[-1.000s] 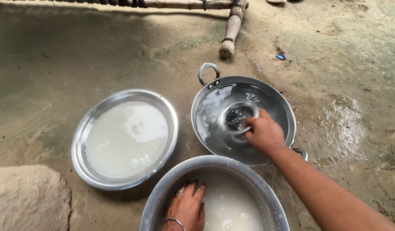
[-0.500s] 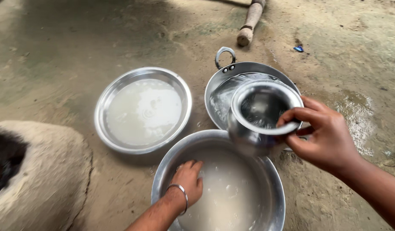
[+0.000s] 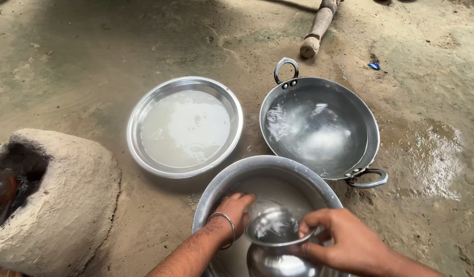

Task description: The person drains water from a pot of rice, collects fresh water from a bucket using a smaller metal vessel, and continues washing the rice by hand before draining it again.

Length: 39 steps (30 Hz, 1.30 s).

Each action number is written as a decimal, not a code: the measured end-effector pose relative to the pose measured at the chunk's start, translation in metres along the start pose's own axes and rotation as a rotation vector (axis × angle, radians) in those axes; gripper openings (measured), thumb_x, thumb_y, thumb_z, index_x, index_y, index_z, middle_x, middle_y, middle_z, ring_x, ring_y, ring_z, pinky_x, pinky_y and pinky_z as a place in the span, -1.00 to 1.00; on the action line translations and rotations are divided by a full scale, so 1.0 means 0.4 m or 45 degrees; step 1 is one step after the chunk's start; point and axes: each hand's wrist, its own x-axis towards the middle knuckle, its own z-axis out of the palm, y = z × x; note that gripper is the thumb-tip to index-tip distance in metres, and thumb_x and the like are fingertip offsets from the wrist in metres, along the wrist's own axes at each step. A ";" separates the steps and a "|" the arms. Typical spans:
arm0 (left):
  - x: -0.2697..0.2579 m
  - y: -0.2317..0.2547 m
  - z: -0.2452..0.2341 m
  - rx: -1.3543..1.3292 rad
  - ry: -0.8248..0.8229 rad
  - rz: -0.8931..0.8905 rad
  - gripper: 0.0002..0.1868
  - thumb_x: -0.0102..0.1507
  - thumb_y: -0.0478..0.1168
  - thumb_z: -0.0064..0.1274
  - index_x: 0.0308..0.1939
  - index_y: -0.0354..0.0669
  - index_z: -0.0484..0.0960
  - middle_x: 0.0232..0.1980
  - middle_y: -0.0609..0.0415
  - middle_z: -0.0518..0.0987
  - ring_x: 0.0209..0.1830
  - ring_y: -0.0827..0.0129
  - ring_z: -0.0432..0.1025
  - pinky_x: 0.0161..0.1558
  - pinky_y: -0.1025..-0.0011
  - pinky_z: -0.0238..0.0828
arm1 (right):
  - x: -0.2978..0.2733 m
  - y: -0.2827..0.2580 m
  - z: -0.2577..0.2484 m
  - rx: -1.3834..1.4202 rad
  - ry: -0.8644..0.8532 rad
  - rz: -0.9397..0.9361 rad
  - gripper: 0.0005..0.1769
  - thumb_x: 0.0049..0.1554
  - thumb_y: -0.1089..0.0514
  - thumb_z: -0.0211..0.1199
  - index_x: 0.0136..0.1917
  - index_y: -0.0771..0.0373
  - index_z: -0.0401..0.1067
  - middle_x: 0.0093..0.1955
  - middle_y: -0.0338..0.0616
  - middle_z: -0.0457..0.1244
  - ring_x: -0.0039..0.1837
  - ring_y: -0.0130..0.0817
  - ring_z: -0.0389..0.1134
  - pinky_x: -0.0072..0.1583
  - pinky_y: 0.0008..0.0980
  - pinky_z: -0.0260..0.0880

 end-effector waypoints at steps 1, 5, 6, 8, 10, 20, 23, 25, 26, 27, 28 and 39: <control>0.003 0.000 0.001 -0.003 0.003 0.000 -0.42 0.25 -0.36 0.01 0.37 0.07 0.41 0.37 0.01 0.39 0.42 0.08 0.25 0.43 0.23 0.17 | 0.005 0.011 0.009 -0.004 -0.001 0.000 -0.68 -0.09 -0.04 0.48 -0.17 0.19 0.56 -0.29 -0.18 0.46 -0.18 -0.40 0.57 0.01 -0.38 0.62; 0.011 -0.007 0.011 0.015 -0.033 0.021 -0.47 0.29 -0.37 -0.04 0.36 0.06 0.44 0.36 -0.01 0.41 0.40 0.06 0.27 0.42 0.21 0.19 | 0.010 0.030 0.020 0.003 -0.065 -0.160 -0.66 -0.05 -0.05 0.50 -0.12 0.20 0.58 -0.25 -0.20 0.47 -0.16 -0.45 0.56 -0.03 -0.37 0.58; 0.013 -0.008 0.011 0.008 -0.033 0.032 -0.48 0.30 -0.35 -0.03 0.35 0.04 0.44 0.34 -0.03 0.41 0.40 0.06 0.28 0.41 0.20 0.20 | 0.008 0.025 0.020 0.039 -0.094 -0.073 -0.66 -0.07 -0.03 0.49 -0.11 0.21 0.58 -0.28 -0.17 0.47 -0.18 -0.44 0.56 -0.03 -0.37 0.58; 0.014 -0.007 0.012 0.006 -0.030 0.035 -0.46 0.28 -0.38 -0.03 0.35 0.05 0.45 0.33 -0.01 0.43 0.39 0.06 0.28 0.40 0.21 0.22 | 0.007 0.013 0.016 0.060 -0.111 0.053 -0.63 -0.07 -0.09 0.53 -0.10 0.18 0.58 -0.29 -0.18 0.46 -0.19 -0.46 0.55 -0.05 -0.39 0.55; 0.012 -0.004 0.011 0.004 -0.028 0.036 -0.44 0.26 -0.40 -0.04 0.35 0.06 0.45 0.32 0.00 0.44 0.39 0.07 0.29 0.39 0.21 0.23 | 0.006 0.008 0.012 0.084 -0.126 0.179 -0.59 -0.06 -0.14 0.56 -0.10 0.15 0.59 -0.30 -0.20 0.44 -0.20 -0.47 0.54 -0.07 -0.40 0.52; 0.012 0.016 0.010 0.111 -0.071 0.118 -0.45 0.25 -0.38 0.05 0.32 0.06 0.46 0.29 0.01 0.44 0.36 0.09 0.30 0.36 0.20 0.25 | 0.048 0.099 0.023 0.398 -0.125 0.236 -0.51 -0.02 -0.21 0.54 -0.02 0.17 0.56 -0.18 -0.19 0.44 -0.21 -0.49 0.39 -0.25 -0.45 0.29; 0.011 0.019 0.013 0.140 -0.091 0.121 -0.48 0.26 -0.35 0.05 0.32 0.07 0.48 0.26 0.03 0.47 0.35 0.12 0.32 0.36 0.22 0.27 | 0.045 0.104 0.019 0.486 -0.095 0.332 -0.52 0.03 -0.18 0.55 0.06 0.12 0.51 -0.12 -0.14 0.43 -0.21 -0.45 0.34 -0.27 -0.45 0.25; 0.015 0.025 0.012 0.149 -0.100 0.125 -0.49 0.27 -0.32 0.06 0.31 0.08 0.49 0.26 0.04 0.47 0.36 0.13 0.32 0.37 0.22 0.27 | 0.037 0.095 0.002 0.518 -0.095 0.340 -0.53 0.04 -0.16 0.56 0.07 0.12 0.51 -0.11 -0.09 0.42 -0.22 -0.44 0.31 -0.28 -0.46 0.23; 0.020 0.029 0.010 0.158 -0.108 0.122 -0.43 0.23 -0.36 0.06 0.34 0.11 0.47 0.27 0.04 0.46 0.36 0.15 0.31 0.37 0.22 0.26 | 0.035 0.088 -0.009 0.422 -0.151 0.316 -0.56 0.04 -0.10 0.54 0.03 0.22 0.54 -0.16 -0.01 0.33 -0.24 -0.34 0.28 -0.28 -0.43 0.19; 0.022 0.034 0.007 0.168 -0.117 0.119 -0.36 0.20 -0.40 0.06 0.37 0.14 0.44 0.28 0.05 0.45 0.36 0.17 0.31 0.37 0.22 0.25 | 0.034 0.082 -0.016 0.326 -0.207 0.291 -0.58 0.03 -0.04 0.52 -0.01 0.32 0.58 -0.22 0.07 0.24 -0.26 -0.24 0.25 -0.28 -0.40 0.16; 0.022 0.038 0.003 0.169 -0.116 0.120 -0.36 0.20 -0.40 0.06 0.37 0.14 0.44 0.28 0.05 0.45 0.36 0.17 0.31 0.37 0.22 0.25 | 0.028 0.079 -0.028 0.327 -0.206 0.290 -0.58 0.03 -0.04 0.52 -0.01 0.32 0.58 -0.22 0.07 0.24 -0.26 -0.24 0.25 -0.28 -0.40 0.16; 0.005 0.014 0.012 0.070 0.030 0.185 -0.52 0.26 -0.28 0.08 0.29 -0.03 0.50 0.22 -0.02 0.47 0.27 0.02 0.34 0.27 0.14 0.30 | 0.105 0.080 -0.296 -0.133 0.755 -0.040 -0.73 -0.04 0.16 0.48 -0.02 0.01 0.69 0.51 -0.24 0.18 0.09 -0.26 0.52 0.09 -0.17 0.60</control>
